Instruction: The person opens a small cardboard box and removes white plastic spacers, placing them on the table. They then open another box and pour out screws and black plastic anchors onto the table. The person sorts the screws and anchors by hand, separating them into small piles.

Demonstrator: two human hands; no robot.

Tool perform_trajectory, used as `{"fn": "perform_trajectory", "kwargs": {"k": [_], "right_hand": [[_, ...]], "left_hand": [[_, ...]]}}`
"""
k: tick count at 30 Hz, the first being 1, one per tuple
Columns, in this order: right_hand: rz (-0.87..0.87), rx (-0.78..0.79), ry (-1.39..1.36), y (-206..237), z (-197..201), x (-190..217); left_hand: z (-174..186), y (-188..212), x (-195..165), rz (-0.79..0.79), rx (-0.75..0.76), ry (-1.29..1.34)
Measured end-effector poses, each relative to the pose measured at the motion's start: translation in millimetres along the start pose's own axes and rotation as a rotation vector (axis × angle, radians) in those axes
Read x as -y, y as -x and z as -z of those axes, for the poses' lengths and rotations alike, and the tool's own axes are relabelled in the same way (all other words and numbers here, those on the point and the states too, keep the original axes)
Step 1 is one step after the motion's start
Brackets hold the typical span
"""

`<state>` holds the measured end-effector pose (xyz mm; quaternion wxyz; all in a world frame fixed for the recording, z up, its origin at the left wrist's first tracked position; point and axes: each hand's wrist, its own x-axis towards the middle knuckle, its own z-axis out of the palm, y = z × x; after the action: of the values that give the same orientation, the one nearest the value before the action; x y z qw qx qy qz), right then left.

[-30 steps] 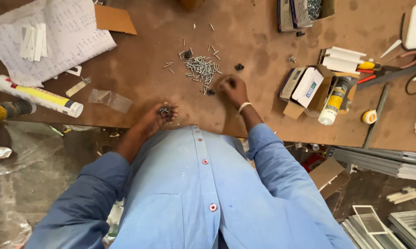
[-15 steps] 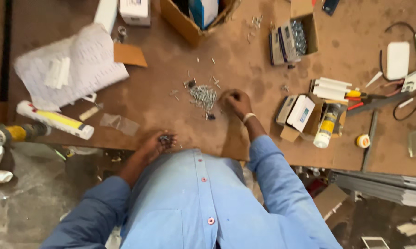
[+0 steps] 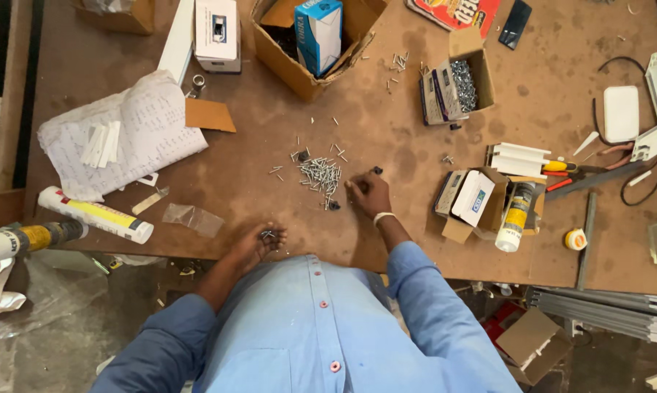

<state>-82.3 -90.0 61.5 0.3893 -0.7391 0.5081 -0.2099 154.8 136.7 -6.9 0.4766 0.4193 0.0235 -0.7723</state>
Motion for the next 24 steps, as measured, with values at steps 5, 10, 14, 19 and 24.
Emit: {"fn": "perform_trajectory", "kwargs": {"k": [5, 10, 14, 19, 24], "right_hand": [[-0.343, -0.032, -1.330, -14.0, 1.2, -17.7], [-0.136, -0.048, -0.021, -13.6, -12.0, 2.5], [0.318, -0.084, 0.225, -0.8, -18.8, 17.2], [-0.107, -0.049, -0.037, -1.5, -18.8, -12.7], [-0.483, -0.149, -0.909, -15.8, -10.9, -26.2]], "left_hand": [[2.2, -1.8, -0.8, 0.000, 0.003, 0.017], [10.1, 6.3, 1.0, 0.010, -0.041, -0.010], [14.2, 12.4, 1.3, -0.003, -0.047, -0.008], [15.9, 11.0, 3.7, -0.040, -0.040, 0.032], [14.7, 5.1, 9.5, 0.014, -0.049, 0.027]]}}
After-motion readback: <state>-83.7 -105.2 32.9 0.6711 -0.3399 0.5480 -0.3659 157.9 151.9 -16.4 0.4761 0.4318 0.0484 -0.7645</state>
